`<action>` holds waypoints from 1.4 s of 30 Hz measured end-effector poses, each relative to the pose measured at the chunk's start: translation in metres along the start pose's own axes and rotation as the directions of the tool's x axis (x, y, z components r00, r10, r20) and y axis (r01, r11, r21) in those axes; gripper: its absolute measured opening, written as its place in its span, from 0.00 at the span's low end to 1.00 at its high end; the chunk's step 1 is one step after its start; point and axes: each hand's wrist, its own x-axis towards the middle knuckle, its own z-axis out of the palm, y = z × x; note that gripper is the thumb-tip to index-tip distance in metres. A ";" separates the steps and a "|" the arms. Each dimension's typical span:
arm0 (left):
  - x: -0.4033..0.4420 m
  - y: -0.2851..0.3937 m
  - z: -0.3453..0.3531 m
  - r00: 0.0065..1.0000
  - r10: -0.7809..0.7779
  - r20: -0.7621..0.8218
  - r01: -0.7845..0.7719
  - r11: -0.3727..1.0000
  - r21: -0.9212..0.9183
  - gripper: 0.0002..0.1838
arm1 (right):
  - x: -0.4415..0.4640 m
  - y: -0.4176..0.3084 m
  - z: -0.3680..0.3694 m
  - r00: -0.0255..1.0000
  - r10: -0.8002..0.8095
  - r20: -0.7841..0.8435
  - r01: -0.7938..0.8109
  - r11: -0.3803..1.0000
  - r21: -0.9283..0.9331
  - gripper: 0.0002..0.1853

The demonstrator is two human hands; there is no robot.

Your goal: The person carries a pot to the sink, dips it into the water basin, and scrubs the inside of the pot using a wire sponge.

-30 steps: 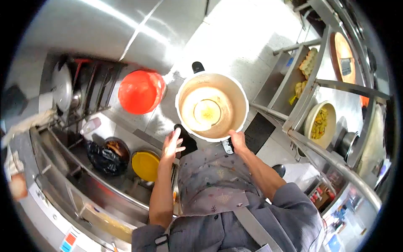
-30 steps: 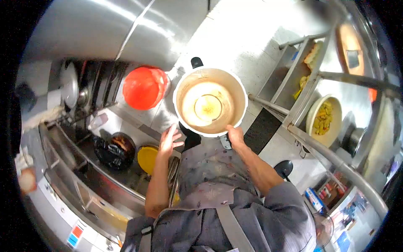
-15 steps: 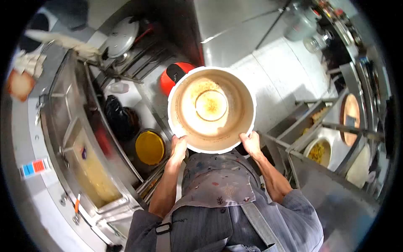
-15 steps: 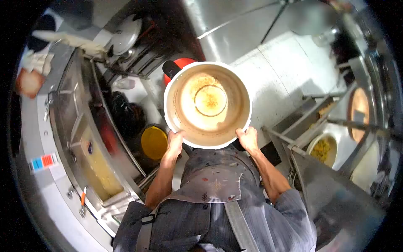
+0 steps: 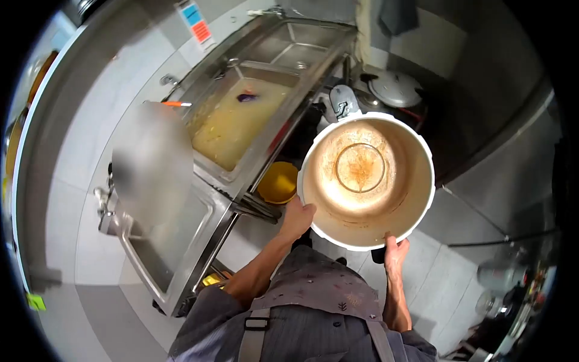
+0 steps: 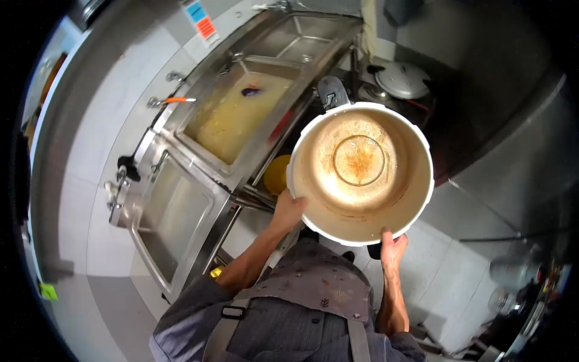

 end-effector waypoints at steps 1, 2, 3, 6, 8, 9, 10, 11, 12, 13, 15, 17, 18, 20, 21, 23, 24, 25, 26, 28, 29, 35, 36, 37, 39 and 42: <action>-0.004 0.016 -0.009 0.997 0.047 -0.068 -0.042 0.997 0.071 0.21 | 0.004 -0.015 0.010 1.000 -0.005 0.012 0.004 0.991 0.134 0.17; -0.026 0.051 -0.019 0.993 0.074 -0.088 -0.067 0.995 0.076 0.21 | -0.012 -0.038 0.005 1.000 -0.014 0.012 0.009 0.954 0.298 0.19; -0.035 0.067 -0.026 0.987 0.109 -0.117 -0.087 0.980 0.179 0.20 | -0.014 -0.047 0.004 0.999 -0.025 0.033 0.015 0.956 0.292 0.19; -0.024 0.080 -0.051 0.970 0.137 -0.200 -0.102 0.979 0.178 0.20 | 0.015 -0.073 0.026 0.976 -0.030 0.215 -0.026 0.967 0.252 0.22; 0.006 0.072 -0.070 0.953 0.149 -0.265 -0.120 0.985 0.124 0.19 | 0.059 -0.084 0.069 0.966 -0.118 0.231 0.066 0.974 0.219 0.20; -0.005 0.085 -0.077 0.950 0.129 -0.285 -0.104 0.989 0.104 0.19 | 0.048 -0.109 0.070 0.954 -0.170 0.247 0.105 0.961 0.257 0.19; 0.006 0.084 -0.086 0.940 0.104 -0.326 -0.084 0.994 0.074 0.18 | 0.061 -0.124 0.086 0.948 -0.179 0.263 0.111 0.961 0.254 0.19; 0.015 0.086 -0.096 0.935 0.101 -0.340 -0.084 0.994 0.064 0.18 | 0.070 -0.140 0.098 0.923 -0.222 0.314 0.149 0.959 0.240 0.19; 0.023 0.092 -0.106 0.931 0.110 -0.347 -0.112 0.994 0.013 0.16 | 0.081 -0.159 0.111 0.892 -0.262 0.368 0.186 0.955 0.229 0.18; 0.036 0.088 -0.117 0.924 0.114 -0.364 -0.144 0.988 -0.057 0.14 | 0.102 -0.180 0.134 0.862 -0.243 0.445 0.195 0.969 0.152 0.14; 0.053 0.108 -0.132 0.896 0.123 -0.427 -0.177 0.980 -0.090 0.13 | 0.120 -0.213 0.165 0.840 -0.291 0.459 0.255 0.957 0.140 0.13; 0.059 0.118 -0.144 0.866 0.137 -0.481 -0.215 0.971 -0.109 0.13 | 0.131 -0.236 0.186 0.818 -0.326 0.474 0.274 0.945 0.177 0.13; 0.072 0.119 -0.156 0.861 0.149 -0.486 -0.221 0.971 -0.092 0.13 | 0.143 -0.250 0.206 0.805 -0.332 0.491 0.281 0.943 0.177 0.13; 0.085 0.115 -0.172 0.851 0.156 -0.501 -0.223 0.972 -0.076 0.13 | 0.161 -0.265 0.232 0.750 -0.336 0.569 0.302 0.940 0.158 0.13; 0.091 0.115 -0.178 0.847 0.132 -0.515 -0.205 0.975 -0.087 0.13 | 0.166 -0.275 0.244 0.737 -0.338 0.585 0.336 0.935 0.116 0.13; 0.102 0.111 -0.185 0.837 0.100 -0.539 -0.183 0.978 -0.103 0.13 | 0.183 -0.290 0.267 0.706 -0.303 0.640 0.351 0.935 0.057 0.15; 0.111 0.103 -0.190 0.833 0.094 -0.546 -0.189 0.975 -0.119 0.14 | 0.199 -0.288 0.283 0.684 -0.298 0.665 0.357 0.933 0.050 0.15; 0.119 0.099 -0.193 0.829 0.089 -0.552 -0.195 0.971 -0.137 0.15 | 0.213 -0.289 0.300 0.656 -0.311 0.688 0.360 0.930 0.077 0.15; 0.127 0.096 -0.195 0.819 0.083 -0.568 -0.196 0.970 -0.141 0.15 | 0.228 -0.291 0.318 0.622 -0.322 0.714 0.401 0.914 0.062 0.15; 0.143 0.092 -0.197 0.739 -0.034 -0.673 -0.059 0.992 -0.115 0.16 | 0.250 -0.299 0.350 0.583 -0.299 0.756 0.482 0.876 -0.024 0.16; 0.153 0.070 -0.202 0.784 -0.031 -0.620 -0.100 0.979 -0.176 0.18 | 0.270 -0.292 0.369 0.549 -0.282 0.787 0.510 0.859 -0.047 0.17; 0.193 0.049 -0.187 0.663 -0.154 -0.733 -0.121 0.944 -0.308 0.22 | 0.326 -0.290 0.453 0.371 -0.263 0.890 0.546 0.837 0.020 0.17; 0.199 0.046 -0.185 0.640 -0.176 -0.748 -0.112 0.942 -0.318 0.21 | 0.329 -0.294 0.460 0.292 -0.320 0.901 0.555 0.824 0.113 0.18; 0.204 0.042 -0.181 0.623 -0.188 -0.759 -0.105 0.942 -0.320 0.21 | 0.336 -0.291 0.469 0.295 -0.263 0.918 0.556 0.829 0.058 0.18; 0.214 0.035 -0.175 0.577 -0.237 -0.782 -0.111 0.926 -0.362 0.21 | 0.353 -0.281 0.491 0.285 -0.196 0.938 0.557 0.831 0.004 0.18; 0.221 0.023 -0.171 0.548 -0.273 -0.791 -0.030 0.938 -0.345 0.23 | 0.373 -0.269 0.516 0.207 -0.195 0.959 0.607 0.794 0.030 0.18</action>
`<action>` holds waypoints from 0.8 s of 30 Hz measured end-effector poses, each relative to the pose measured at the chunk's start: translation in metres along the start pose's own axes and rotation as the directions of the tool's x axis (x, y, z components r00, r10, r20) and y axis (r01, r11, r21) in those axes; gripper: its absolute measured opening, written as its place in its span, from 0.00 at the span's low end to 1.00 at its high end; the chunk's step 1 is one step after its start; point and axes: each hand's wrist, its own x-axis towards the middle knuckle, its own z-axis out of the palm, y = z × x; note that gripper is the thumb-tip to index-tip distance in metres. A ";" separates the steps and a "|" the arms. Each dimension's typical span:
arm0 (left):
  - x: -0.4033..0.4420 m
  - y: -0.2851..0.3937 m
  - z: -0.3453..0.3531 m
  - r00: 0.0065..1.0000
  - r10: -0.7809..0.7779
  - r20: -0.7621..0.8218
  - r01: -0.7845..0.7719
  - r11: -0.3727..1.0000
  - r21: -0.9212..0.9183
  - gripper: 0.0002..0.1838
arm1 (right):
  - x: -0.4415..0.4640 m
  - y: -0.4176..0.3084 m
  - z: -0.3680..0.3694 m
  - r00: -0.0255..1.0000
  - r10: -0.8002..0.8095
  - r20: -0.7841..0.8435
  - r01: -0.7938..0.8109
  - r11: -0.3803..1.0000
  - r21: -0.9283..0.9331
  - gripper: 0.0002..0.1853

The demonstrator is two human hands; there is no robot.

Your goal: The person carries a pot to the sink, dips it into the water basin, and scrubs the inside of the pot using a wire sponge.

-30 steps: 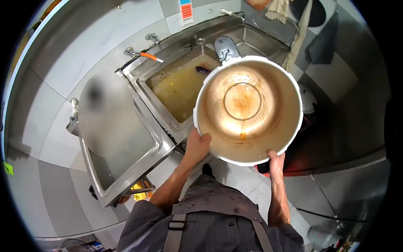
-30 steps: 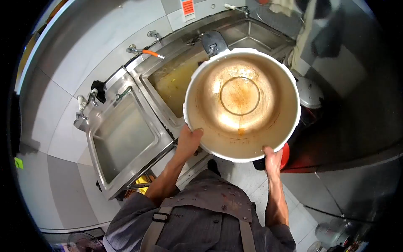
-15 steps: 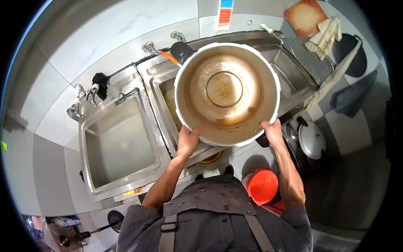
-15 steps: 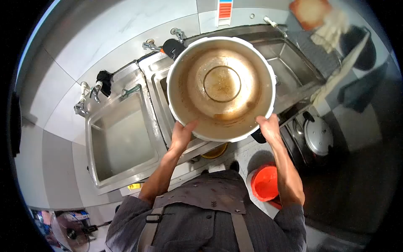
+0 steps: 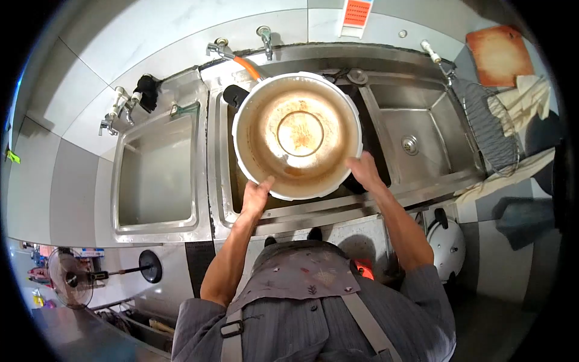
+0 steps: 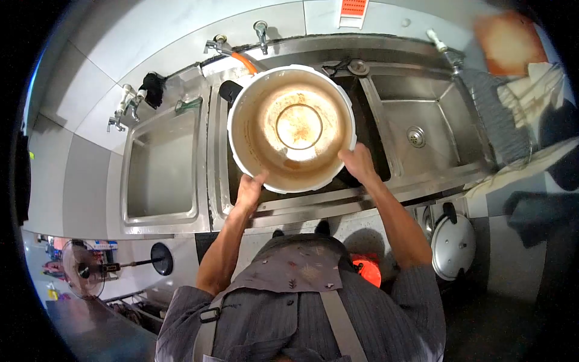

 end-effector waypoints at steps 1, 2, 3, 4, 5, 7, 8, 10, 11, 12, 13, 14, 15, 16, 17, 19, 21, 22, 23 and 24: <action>0.001 -0.002 0.004 1.000 -0.017 -0.013 0.016 0.999 -0.030 0.25 | 0.006 0.000 -0.002 1.000 0.009 0.025 -0.007 0.998 -0.057 0.19; 0.002 -0.001 0.004 0.999 -0.026 -0.022 0.026 0.999 -0.026 0.25 | 0.011 -0.001 -0.003 0.999 0.016 0.046 -0.011 0.993 -0.114 0.19; 0.004 0.002 0.002 0.990 -0.140 0.011 0.140 0.990 0.019 0.26 | 0.016 0.003 -0.002 0.998 0.021 0.056 -0.015 0.994 -0.112 0.19; 0.006 0.003 0.000 0.966 -0.254 0.040 0.251 0.966 0.065 0.28 | 0.021 0.008 0.000 0.999 0.007 0.048 -0.001 0.992 -0.125 0.19; 0.007 0.004 0.000 0.958 -0.281 0.058 0.276 0.958 0.074 0.28 | 0.025 0.011 0.001 0.999 -0.008 0.039 0.014 0.990 -0.139 0.19; 0.016 -0.008 -0.005 0.945 -0.314 0.086 0.313 0.949 0.028 0.29 | 0.028 0.012 0.003 0.999 0.006 0.044 0.001 0.987 -0.158 0.18; 0.021 -0.013 -0.007 0.933 -0.340 0.121 0.344 0.939 -0.015 0.29 | 0.029 0.013 0.004 0.999 0.019 0.040 -0.011 0.984 -0.177 0.18; 0.029 -0.017 -0.012 0.921 -0.354 0.163 0.369 0.927 -0.068 0.28 | 0.031 0.018 0.009 1.000 0.015 0.020 -0.012 0.983 -0.182 0.18; 0.036 -0.017 -0.017 0.890 -0.409 0.204 0.433 0.896 -0.096 0.27 | 0.033 0.022 0.012 1.000 0.005 -0.006 -0.006 0.983 -0.183 0.19; 0.043 -0.017 -0.023 0.854 -0.459 0.247 0.497 0.859 -0.122 0.26 | 0.035 0.026 0.015 1.000 0.007 -0.006 -0.008 0.982 -0.187 0.19; 0.052 -0.019 -0.030 0.849 -0.464 0.253 0.508 0.848 -0.151 0.24 | 0.037 0.030 0.017 0.998 -0.049 -0.032 0.043 0.982 -0.183 0.19; 0.063 -0.026 -0.038 0.849 -0.464 0.252 0.508 0.849 -0.146 0.22 | 0.039 0.035 0.018 0.993 -0.105 -0.057 0.093 0.979 -0.182 0.20; 0.067 -0.023 -0.038 0.865 -0.449 0.222 0.479 0.872 -0.103 0.22 | 0.040 0.037 0.017 0.993 -0.101 -0.057 0.089 0.978 -0.187 0.20; 0.069 -0.021 -0.039 0.880 -0.435 0.191 0.453 0.890 -0.059 0.22 | 0.041 0.038 0.015 0.992 -0.122 -0.033 0.115 0.978 -0.176 0.21; 0.074 -0.020 -0.037 0.869 -0.478 0.128 0.470 0.878 0.091 0.23 | 0.042 0.041 0.016 0.989 -0.145 -0.009 0.141 0.976 -0.164 0.21; 0.083 -0.028 -0.039 0.864 -0.490 0.116 0.475 0.870 0.131 0.24 | 0.040 0.031 0.017 0.986 -0.166 -0.004 0.163 0.976 -0.146 0.22; 0.077 -0.008 -0.037 0.864 -0.488 0.123 0.423 0.836 0.351 0.27 | 0.035 0.031 0.018 0.983 -0.184 -0.003 0.182 0.975 -0.130 0.22; 0.080 -0.009 -0.035 0.863 -0.488 0.129 0.421 0.837 0.348 0.27 | 0.036 0.037 0.018 0.988 -0.155 -0.002 0.153 0.976 -0.157 0.23; 0.080 -0.011 -0.034 0.884 -0.442 0.152 0.363 0.855 0.371 0.28 | 0.036 0.043 0.017 0.992 -0.123 0.002 0.122 0.976 -0.183 0.23; 0.079 -0.014 -0.035 0.902 -0.397 0.173 0.306 0.867 0.392 0.30 | 0.033 0.041 0.015 0.993 -0.121 0.004 0.119 0.975 -0.186 0.23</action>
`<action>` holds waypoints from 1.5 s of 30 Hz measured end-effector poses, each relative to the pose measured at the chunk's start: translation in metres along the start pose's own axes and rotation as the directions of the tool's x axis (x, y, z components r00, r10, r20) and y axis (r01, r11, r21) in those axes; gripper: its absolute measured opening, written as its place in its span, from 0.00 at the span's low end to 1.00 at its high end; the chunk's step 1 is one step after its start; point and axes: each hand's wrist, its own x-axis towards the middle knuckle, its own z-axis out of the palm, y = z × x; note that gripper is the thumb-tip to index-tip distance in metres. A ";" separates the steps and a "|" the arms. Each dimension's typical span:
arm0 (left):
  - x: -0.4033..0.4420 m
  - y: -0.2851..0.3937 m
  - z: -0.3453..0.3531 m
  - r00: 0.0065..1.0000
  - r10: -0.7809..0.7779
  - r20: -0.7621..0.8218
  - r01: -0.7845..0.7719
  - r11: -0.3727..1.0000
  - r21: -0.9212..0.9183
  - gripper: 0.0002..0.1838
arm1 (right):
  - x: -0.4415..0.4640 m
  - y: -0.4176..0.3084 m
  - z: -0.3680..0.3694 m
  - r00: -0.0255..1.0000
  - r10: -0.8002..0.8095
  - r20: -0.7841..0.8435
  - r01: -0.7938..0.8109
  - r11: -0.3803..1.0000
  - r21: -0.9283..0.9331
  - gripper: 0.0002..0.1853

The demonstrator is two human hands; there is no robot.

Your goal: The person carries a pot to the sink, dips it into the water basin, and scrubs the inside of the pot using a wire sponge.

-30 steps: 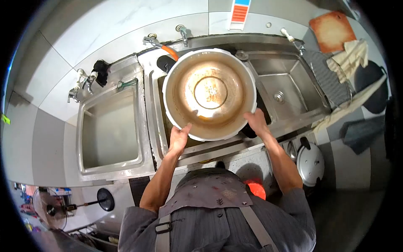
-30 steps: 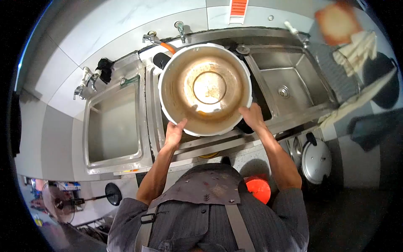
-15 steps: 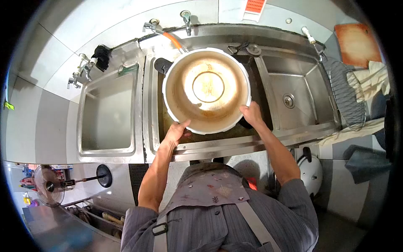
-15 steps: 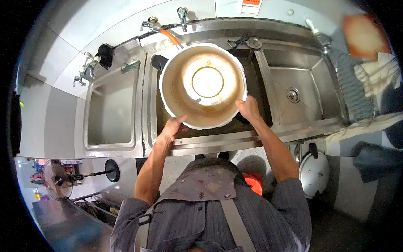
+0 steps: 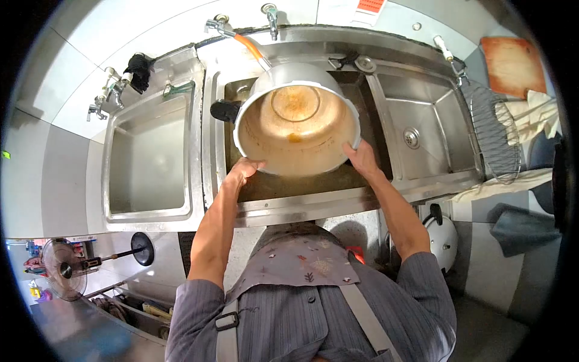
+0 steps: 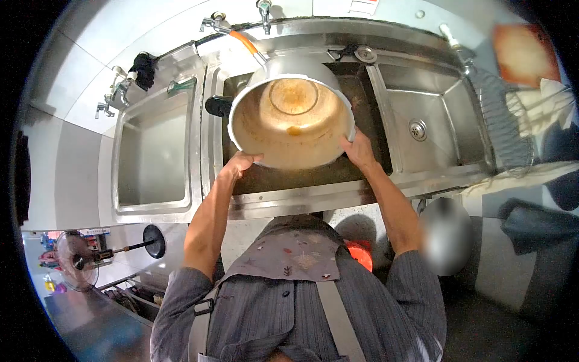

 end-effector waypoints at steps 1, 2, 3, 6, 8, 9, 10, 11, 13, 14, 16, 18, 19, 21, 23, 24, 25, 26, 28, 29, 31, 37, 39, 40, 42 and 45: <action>0.007 -0.011 0.000 1.000 -0.004 0.001 0.004 1.000 -0.002 0.30 | -0.005 -0.008 -0.004 0.999 0.011 0.035 -0.012 1.000 0.012 0.24; 0.019 -0.025 0.001 0.999 0.031 0.022 -0.030 0.999 -0.015 0.30 | -0.006 -0.013 -0.007 0.998 0.018 0.067 -0.019 1.000 0.024 0.25; 0.033 -0.037 0.002 0.997 0.067 0.043 -0.066 0.997 -0.028 0.31 | -0.005 -0.009 -0.006 0.998 0.014 0.065 -0.016 1.000 0.024 0.25; 0.055 -0.063 0.008 0.989 0.129 0.073 -0.134 0.989 0.067 0.34 | -0.003 0.017 -0.002 0.995 -0.017 0.102 0.021 0.999 -0.042 0.27; 0.062 -0.075 0.012 0.978 0.195 0.068 -0.204 0.967 0.151 0.38 | 0.000 0.025 0.000 0.994 0.010 0.107 0.000 0.995 -0.100 0.28; 0.062 -0.076 0.014 0.987 0.145 0.073 -0.156 0.972 0.178 0.39 | 0.000 0.028 0.001 0.994 0.014 0.105 -0.003 0.995 -0.102 0.28; 0.063 -0.078 0.015 0.993 0.096 0.075 -0.110 0.973 0.204 0.39 | 0.001 0.031 0.002 0.991 0.047 0.123 -0.034 0.994 -0.107 0.28; 0.063 -0.079 0.016 0.992 0.097 0.076 -0.110 0.973 0.202 0.39 | 0.001 0.034 0.004 0.987 0.079 0.143 -0.063 0.992 -0.114 0.28; 0.058 -0.073 0.014 0.992 0.117 0.043 -0.124 0.964 0.236 0.38 | 0.001 0.044 0.009 0.982 0.074 0.176 -0.059 0.994 -0.092 0.28; 0.054 -0.071 0.014 0.992 0.120 0.046 -0.128 0.964 0.235 0.38 | 0.000 0.050 0.009 0.975 0.073 0.209 -0.059 0.996 -0.072 0.29; 0.051 -0.072 0.016 0.989 0.148 0.025 -0.150 0.977 0.154 0.34 | -0.002 0.050 0.007 0.971 0.068 0.231 -0.062 0.997 -0.035 0.28; 0.090 -0.104 0.015 0.990 0.139 -0.025 -0.136 0.985 0.104 0.30 | 0.000 0.056 0.008 0.967 0.055 0.249 -0.060 0.998 0.009 0.27; 0.089 -0.100 0.013 0.990 0.134 -0.052 -0.130 0.988 0.078 0.29 | 0.002 0.063 0.015 0.963 0.059 0.263 -0.084 0.993 0.084 0.27; 0.053 -0.060 0.008 0.978 0.130 -0.162 -0.104 0.982 0.161 0.25 | 0.007 0.070 0.016 0.962 0.057 0.267 -0.102 0.982 0.157 0.26; 0.036 -0.036 0.006 0.956 0.173 -0.238 -0.101 0.953 0.286 0.24 | 0.007 0.064 0.014 0.938 0.153 0.310 -0.183 0.981 0.070 0.26; 0.039 -0.037 0.003 0.962 0.169 -0.214 -0.117 0.965 0.233 0.23 | 0.007 0.056 0.009 0.945 0.159 0.286 -0.186 0.980 0.068 0.26; 0.036 -0.031 0.001 0.979 0.080 -0.186 -0.042 0.978 0.202 0.21 | 0.006 0.045 0.006 0.925 0.211 0.316 -0.238 0.970 0.049 0.28; 0.033 -0.024 -0.002 0.987 -0.008 -0.159 0.037 0.984 0.176 0.20 | 0.006 0.034 0.004 0.902 0.259 0.345 -0.287 0.957 0.031 0.31; 0.024 -0.018 0.001 0.989 0.052 -0.137 -0.054 0.998 -0.011 0.17 | 0.003 0.017 -0.007 0.933 0.154 0.326 -0.223 0.958 0.183 0.33; 0.033 -0.025 0.001 0.991 0.057 -0.123 -0.071 0.991 -0.115 0.16 | 0.001 -0.002 -0.023 0.855 0.163 0.491 -0.196 0.981 0.015 0.34; 0.032 -0.025 -0.001 0.990 0.090 -0.106 -0.102 0.987 -0.122 0.15 | 0.003 -0.012 -0.033 0.750 0.198 0.631 -0.137 0.980 -0.145 0.35; 0.045 -0.040 -0.021 0.949 0.315 -0.010 -0.300 0.913 0.278 0.18 | 0.033 0.057 -0.017 0.913 0.327 0.246 -0.034 0.659 -0.751 0.20; 0.055 -0.054 -0.011 0.957 0.280 -0.070 -0.234 0.895 0.379 0.18 | 0.045 0.065 -0.014 0.851 0.385 0.356 0.046 0.621 -0.782 0.18; 0.057 -0.057 -0.008 0.957 0.261 -0.127 -0.171 0.861 0.480 0.19 | 0.054 0.070 -0.009 0.781 0.440 0.443 0.125 0.585 -0.801 0.16; 0.060 -0.068 0.002 0.947 0.228 -0.228 -0.024 0.756 0.654 0.21 | 0.061 0.079 -0.005 0.691 0.569 0.446 0.018 0.603 -0.797 0.13; 0.090 -0.101 0.007 0.968 0.105 -0.228 0.096 0.687 0.720 0.21 | 0.049 0.097 0.007 0.709 0.560 0.429 -0.056 0.650 -0.758 0.15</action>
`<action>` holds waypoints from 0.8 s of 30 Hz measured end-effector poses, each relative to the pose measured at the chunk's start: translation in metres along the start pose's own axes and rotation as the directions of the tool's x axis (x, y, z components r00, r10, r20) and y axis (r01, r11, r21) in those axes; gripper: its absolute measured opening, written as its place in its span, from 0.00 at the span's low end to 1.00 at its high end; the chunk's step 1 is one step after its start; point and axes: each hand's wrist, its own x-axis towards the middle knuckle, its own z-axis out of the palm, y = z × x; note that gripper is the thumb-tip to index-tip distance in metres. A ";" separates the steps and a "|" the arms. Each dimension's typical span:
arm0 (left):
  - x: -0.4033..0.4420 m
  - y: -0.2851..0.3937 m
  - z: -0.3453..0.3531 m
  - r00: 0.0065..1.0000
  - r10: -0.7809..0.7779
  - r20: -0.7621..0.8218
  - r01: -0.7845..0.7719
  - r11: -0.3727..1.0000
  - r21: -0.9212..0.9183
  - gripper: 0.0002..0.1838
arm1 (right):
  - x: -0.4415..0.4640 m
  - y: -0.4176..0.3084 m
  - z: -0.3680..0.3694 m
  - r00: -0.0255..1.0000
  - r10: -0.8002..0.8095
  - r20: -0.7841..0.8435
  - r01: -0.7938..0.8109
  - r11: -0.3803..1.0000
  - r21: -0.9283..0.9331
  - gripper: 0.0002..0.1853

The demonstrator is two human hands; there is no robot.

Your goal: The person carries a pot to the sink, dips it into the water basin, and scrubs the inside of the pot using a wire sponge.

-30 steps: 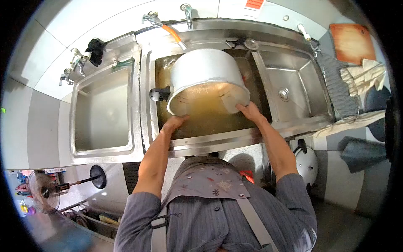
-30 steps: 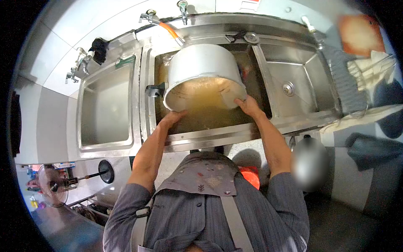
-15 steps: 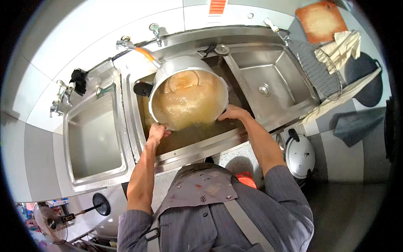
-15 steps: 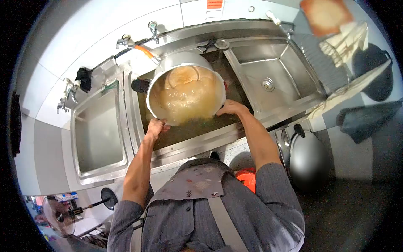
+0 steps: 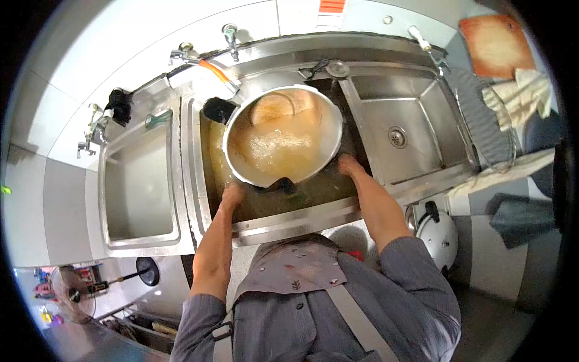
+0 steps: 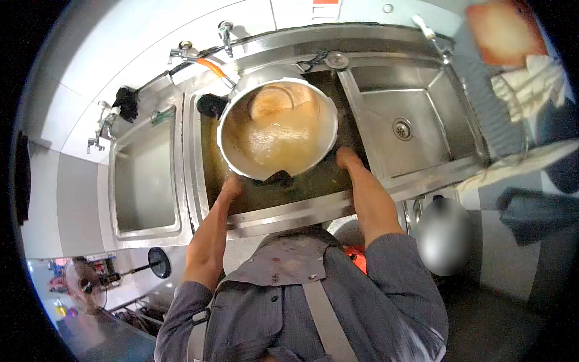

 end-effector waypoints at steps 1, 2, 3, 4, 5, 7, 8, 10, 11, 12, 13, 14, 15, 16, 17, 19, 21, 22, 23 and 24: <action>0.016 -0.012 0.019 0.997 0.057 -0.058 -0.062 0.993 -0.097 0.22 | 0.001 0.000 0.005 1.000 0.003 0.003 -0.003 1.000 0.021 0.17; 0.027 -0.021 0.034 0.994 0.071 -0.087 -0.083 0.985 -0.149 0.22 | -0.002 -0.002 0.002 1.000 -0.011 0.015 0.011 1.000 0.005 0.17; 0.038 -0.029 0.049 0.990 0.084 -0.115 -0.106 0.974 -0.200 0.22 | -0.016 -0.007 -0.007 0.996 0.056 0.070 -0.064 0.991 0.113 0.17; 0.035 -0.018 0.038 0.989 0.117 -0.095 -0.137 0.962 -0.235 0.23 | -0.024 -0.011 -0.008 0.984 0.121 0.132 -0.148 0.964 0.221 0.18; 0.026 -0.008 0.029 0.981 0.175 -0.088 -0.192 0.947 -0.258 0.23 | -0.011 -0.004 0.026 0.984 0.113 0.137 -0.141 0.966 0.216 0.18; 0.005 0.020 0.011 0.971 0.222 -0.085 -0.237 0.927 -0.290 0.24 | -0.018 -0.004 0.020 0.973 0.053 0.225 -0.107 0.965 0.237 0.20; 0.008 0.022 0.022 0.988 0.141 -0.062 -0.155 0.906 -0.394 0.22 | -0.029 -0.007 0.007 0.960 0.016 0.279 -0.091 0.962 0.259 0.22; 0.003 0.031 0.032 0.998 0.054 -0.029 -0.061 0.866 -0.496 0.21 | -0.048 -0.018 -0.003 0.930 -0.046 0.365 -0.046 0.970 0.240 0.24; -0.003 0.038 0.030 0.995 0.090 -0.047 -0.101 0.800 -0.591 0.20 | -0.013 -0.008 0.025 0.921 -0.119 0.372 0.072 0.988 0.138 0.26; -0.008 0.044 0.021 0.989 0.124 -0.075 -0.142 0.721 -0.678 0.19 | 0.022 0.003 0.054 0.906 -0.192 0.376 0.192 0.981 0.038 0.27; -0.012 0.045 0.008 0.990 0.118 -0.079 -0.140 0.723 -0.676 0.19 | 0.019 -0.006 0.052 0.854 -0.318 0.412 0.410 0.899 -0.155 0.30; -0.014 0.048 -0.006 0.987 0.121 -0.108 -0.148 0.943 -0.298 0.20 | 0.009 0.002 0.047 0.880 -0.319 0.353 0.405 0.891 -0.206 0.20; -0.012 0.051 -0.015 0.981 0.139 -0.133 -0.121 0.983 0.135 0.20 | -0.024 -0.013 0.017 0.881 -0.320 0.349 0.406 0.890 -0.207 0.20; -0.001 0.044 -0.009 0.981 0.141 -0.135 -0.123 0.983 0.134 0.20 | -0.058 -0.032 -0.013 0.887 -0.224 0.403 0.324 0.925 -0.199 0.22; 0.008 0.039 -0.003 0.983 0.143 -0.117 -0.137 0.989 0.060 0.20 | -0.073 -0.039 -0.025 0.880 -0.125 0.457 0.236 0.952 -0.196 0.24; 0.023 0.040 0.001 0.984 0.164 -0.071 -0.171 0.980 -0.101 0.20 | -0.048 -0.017 0.000 0.879 -0.227 0.419 0.151 0.966 0.208 0.35; 0.032 0.046 0.003 0.980 0.196 -0.032 -0.198 0.960 -0.197 0.20 | -0.043 -0.009 0.008 0.893 -0.304 0.331 0.060 0.812 0.581 0.47; 0.034 0.050 0.004 0.977 0.211 -0.019 -0.210 0.950 -0.231 0.21 | -0.050 -0.013 0.003 0.912 -0.371 0.177 0.153 0.707 0.690 0.43; 0.034 0.053 0.005 0.976 0.216 -0.004 -0.211 0.949 -0.236 0.21 | -0.056 -0.017 -0.002 0.911 -0.412 0.013 0.253 0.584 0.772 0.39; 0.035 0.056 0.006 0.976 0.219 0.012 -0.210 0.948 -0.238 0.21 | -0.060 -0.018 -0.004 0.915 -0.404 0.010 0.250 0.585 0.772 0.39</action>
